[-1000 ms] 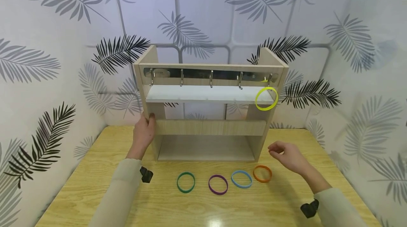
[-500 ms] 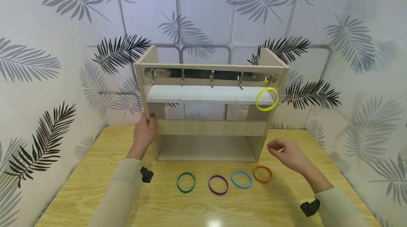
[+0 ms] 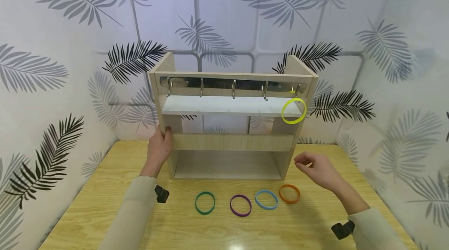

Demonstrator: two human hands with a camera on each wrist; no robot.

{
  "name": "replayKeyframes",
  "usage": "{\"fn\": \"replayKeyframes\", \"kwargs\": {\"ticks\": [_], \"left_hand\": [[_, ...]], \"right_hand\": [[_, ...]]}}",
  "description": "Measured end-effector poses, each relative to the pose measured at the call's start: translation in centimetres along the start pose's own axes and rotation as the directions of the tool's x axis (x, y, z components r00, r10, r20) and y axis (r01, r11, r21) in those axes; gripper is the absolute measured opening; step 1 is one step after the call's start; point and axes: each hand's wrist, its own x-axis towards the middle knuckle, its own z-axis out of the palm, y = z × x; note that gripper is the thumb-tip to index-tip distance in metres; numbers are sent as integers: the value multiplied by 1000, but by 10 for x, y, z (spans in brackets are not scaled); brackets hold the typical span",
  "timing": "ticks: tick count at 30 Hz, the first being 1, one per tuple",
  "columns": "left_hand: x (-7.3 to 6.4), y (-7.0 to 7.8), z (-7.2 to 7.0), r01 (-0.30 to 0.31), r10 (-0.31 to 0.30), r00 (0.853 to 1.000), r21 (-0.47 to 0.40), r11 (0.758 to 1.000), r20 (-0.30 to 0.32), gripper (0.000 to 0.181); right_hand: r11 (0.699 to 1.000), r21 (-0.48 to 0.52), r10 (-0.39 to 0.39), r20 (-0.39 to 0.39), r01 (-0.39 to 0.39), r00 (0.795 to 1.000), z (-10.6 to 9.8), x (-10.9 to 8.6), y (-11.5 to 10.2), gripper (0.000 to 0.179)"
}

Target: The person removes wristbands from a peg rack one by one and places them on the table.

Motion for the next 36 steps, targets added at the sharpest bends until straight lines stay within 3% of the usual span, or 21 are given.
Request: {"fn": "replayKeyframes", "kwargs": {"ticks": [9,21,29,36], "left_hand": [[1,1,0,0,0,1000,2,1000,-6,54],[1,0,-1,1,-1,1000,-3,1000,-6,53],[1,-1,-1,-12,12,1000,-6,1000,1,54],[0,-1,-1,-16,16,1000,-4,1000,5,54]], "right_hand": [[1000,-22,-16,-21,16,1000,-8,0,-10,9],[993,-59,-110,-66,106,992,-17,7,-32,9],[986,-67,-160,-146,152,976,-27,15,-44,9],[988,-61,-152,-268,141,951,-43,22,-50,9]]}}
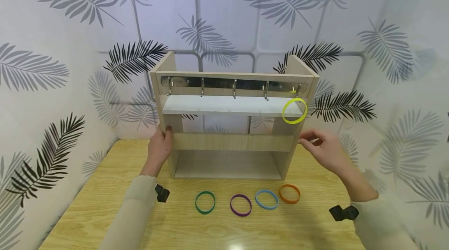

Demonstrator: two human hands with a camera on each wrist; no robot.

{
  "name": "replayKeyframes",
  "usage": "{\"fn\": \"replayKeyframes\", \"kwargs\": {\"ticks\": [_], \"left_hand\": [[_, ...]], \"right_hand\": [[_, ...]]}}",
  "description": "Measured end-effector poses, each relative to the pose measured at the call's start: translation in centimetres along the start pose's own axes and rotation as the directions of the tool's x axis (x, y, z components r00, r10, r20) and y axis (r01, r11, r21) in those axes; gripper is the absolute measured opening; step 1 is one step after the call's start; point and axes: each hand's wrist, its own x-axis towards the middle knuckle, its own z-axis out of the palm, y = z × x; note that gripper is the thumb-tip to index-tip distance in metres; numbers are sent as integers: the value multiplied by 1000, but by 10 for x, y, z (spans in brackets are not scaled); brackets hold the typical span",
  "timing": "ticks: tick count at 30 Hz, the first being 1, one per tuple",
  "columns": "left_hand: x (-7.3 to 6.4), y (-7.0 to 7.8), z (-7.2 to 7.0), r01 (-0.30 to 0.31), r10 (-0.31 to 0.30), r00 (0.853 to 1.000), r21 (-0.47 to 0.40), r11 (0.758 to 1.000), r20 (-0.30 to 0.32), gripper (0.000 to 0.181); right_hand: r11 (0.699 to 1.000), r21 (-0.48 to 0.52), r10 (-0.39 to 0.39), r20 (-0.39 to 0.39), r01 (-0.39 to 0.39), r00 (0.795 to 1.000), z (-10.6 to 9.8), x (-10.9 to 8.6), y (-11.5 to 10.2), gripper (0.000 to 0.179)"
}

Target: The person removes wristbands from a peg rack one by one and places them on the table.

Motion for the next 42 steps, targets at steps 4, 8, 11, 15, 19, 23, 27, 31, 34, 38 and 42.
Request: {"fn": "replayKeyframes", "kwargs": {"ticks": [4,8,11,15,19,23,27,31,34,38,42], "left_hand": [[0,0,0,0,0,1000,3,1000,-6,54],[-1,1,0,-2,2,1000,5,1000,-15,54],[-1,1,0,-2,2,1000,4,1000,-15,54],[-1,1,0,1,-1,1000,4,1000,-14,53],[0,0,1,2,-2,1000,11,1000,-16,53],[0,0,1,-3,3,1000,14,1000,-9,53],[0,1,0,3,-3,1000,12,1000,-8,54],[-1,1,1,8,-8,1000,11,1000,-9,53],[0,1,1,12,-12,1000,14,1000,-14,53],[0,1,1,19,-18,1000,18,1000,-21,52],[0,0,1,15,-15,999,22,1000,-29,52]], "right_hand": [[1000,3,3,-69,-3,998,-9,8,-1,10],[999,14,41,-106,-40,993,-18,16,-2,14],[997,15,76,-142,-75,987,-23,22,-4,17],[995,18,102,-193,-100,976,-25,31,-6,20],[991,34,135,-199,-131,971,-24,37,-6,25],[987,47,162,-170,-156,972,-23,41,-7,30],[984,38,178,-148,-174,973,-22,45,-9,31],[984,37,178,-146,-175,973,-22,48,-10,31],[983,51,180,-144,-174,973,-22,50,-10,30],[982,69,183,-132,-175,974,-21,53,-11,30],[984,89,167,-114,-157,979,-20,54,-12,30]]}}
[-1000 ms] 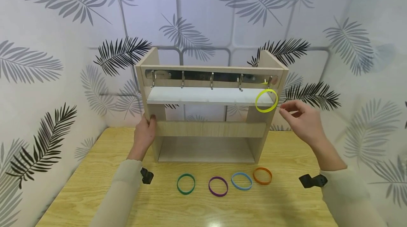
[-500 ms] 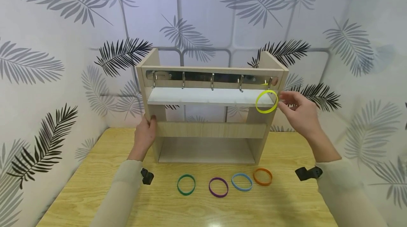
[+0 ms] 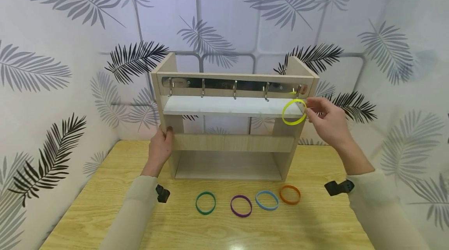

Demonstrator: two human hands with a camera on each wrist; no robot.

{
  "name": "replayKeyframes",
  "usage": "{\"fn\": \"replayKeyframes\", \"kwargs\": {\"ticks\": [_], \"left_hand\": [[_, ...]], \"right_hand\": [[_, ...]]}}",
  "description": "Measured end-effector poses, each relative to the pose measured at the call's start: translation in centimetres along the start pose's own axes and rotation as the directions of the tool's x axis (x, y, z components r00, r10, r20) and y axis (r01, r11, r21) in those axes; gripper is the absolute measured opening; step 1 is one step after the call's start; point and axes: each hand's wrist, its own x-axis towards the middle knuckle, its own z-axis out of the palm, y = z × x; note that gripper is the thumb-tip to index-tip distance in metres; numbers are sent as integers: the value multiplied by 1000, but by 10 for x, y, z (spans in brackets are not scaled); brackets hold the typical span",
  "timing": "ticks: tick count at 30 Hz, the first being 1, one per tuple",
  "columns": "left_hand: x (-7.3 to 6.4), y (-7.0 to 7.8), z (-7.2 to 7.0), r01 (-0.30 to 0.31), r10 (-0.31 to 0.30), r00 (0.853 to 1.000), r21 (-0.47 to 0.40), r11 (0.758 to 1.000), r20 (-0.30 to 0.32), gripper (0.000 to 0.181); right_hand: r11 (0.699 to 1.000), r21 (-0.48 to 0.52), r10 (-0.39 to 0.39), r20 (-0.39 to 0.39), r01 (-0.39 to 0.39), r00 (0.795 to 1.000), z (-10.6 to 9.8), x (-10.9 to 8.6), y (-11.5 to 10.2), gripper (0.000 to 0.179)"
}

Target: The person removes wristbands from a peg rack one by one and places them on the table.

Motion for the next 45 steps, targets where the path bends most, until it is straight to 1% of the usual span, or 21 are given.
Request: {"fn": "replayKeyframes", "kwargs": {"ticks": [3,7,12,18,24,28,33,37,42,45], "left_hand": [[1,-1,0,-8,8,1000,0,1000,1,53],[2,-2,1,-16,16,1000,-3,1000,17,54],[1,-3,1,-17,17,1000,-2,1000,20,55],[0,-4,2,-9,10,1000,-5,1000,18,55],[1,-5,1,-1,2,1000,-12,1000,11,55],[-1,-7,1,1,-1,1000,-18,1000,19,55],[-5,-8,2,10,-10,1000,-19,1000,27,56],[-5,-9,3,5,-5,1000,-13,1000,19,55],[-2,-6,4,1,0,1000,-18,1000,12,55],[0,-4,2,4,-4,1000,-15,1000,2,54]], "right_hand": [[1000,-2,-27,8,27,1000,0,1,-1,29],[998,-35,-58,7,59,998,1,2,-1,27],[997,-50,-65,4,65,998,2,2,0,25],[997,-4,-79,-24,79,997,2,3,-1,22],[993,58,-96,-60,99,994,0,3,-9,21],[990,79,-114,-82,120,990,-1,-2,-14,21],[982,70,-167,-101,175,981,1,-13,-18,18],[977,67,-198,-86,204,976,2,-22,-19,18],[967,85,-235,-78,241,969,4,-31,-19,20],[968,97,-225,-55,229,973,6,-34,-22,22]]}}
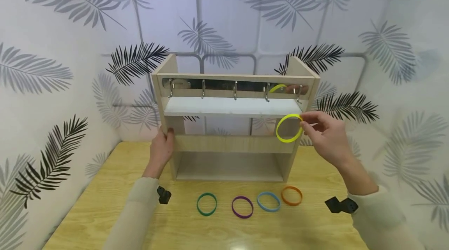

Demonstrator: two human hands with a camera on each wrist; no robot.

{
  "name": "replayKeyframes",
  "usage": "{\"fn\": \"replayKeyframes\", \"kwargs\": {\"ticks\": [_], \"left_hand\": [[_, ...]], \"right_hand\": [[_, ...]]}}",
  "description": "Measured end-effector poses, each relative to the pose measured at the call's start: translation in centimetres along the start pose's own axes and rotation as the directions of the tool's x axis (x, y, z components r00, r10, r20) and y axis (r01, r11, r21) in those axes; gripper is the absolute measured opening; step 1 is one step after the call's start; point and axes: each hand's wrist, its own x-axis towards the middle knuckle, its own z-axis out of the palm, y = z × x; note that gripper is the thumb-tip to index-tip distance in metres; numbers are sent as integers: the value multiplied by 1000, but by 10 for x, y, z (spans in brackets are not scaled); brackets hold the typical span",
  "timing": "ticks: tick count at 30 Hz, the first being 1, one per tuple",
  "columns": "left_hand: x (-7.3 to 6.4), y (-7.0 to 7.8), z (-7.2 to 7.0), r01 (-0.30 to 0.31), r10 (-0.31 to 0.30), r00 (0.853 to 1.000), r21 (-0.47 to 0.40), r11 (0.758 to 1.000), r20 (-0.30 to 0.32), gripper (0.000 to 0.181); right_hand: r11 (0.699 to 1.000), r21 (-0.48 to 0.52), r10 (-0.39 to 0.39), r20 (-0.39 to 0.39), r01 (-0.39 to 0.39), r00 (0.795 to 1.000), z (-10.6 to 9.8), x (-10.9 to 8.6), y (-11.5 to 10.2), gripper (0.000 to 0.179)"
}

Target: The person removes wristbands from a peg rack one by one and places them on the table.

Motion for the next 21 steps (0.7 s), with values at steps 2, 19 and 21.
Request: {"fn": "replayKeyframes", "kwargs": {"ticks": [2,19,21], "left_hand": [[1,1,-1,3,-3,1000,7,1000,-8,53],[1,2,-1,1,-1,1000,17,1000,-3,52],[1,1,-1,0,0,1000,19,1000,0,52]], "right_hand": [[1000,8,17,20,-17,1000,1,-2,-1,22],[998,64,-7,61,3,998,13,-14,0,19],[998,68,-1,61,-3,998,14,-15,0,19]]}}
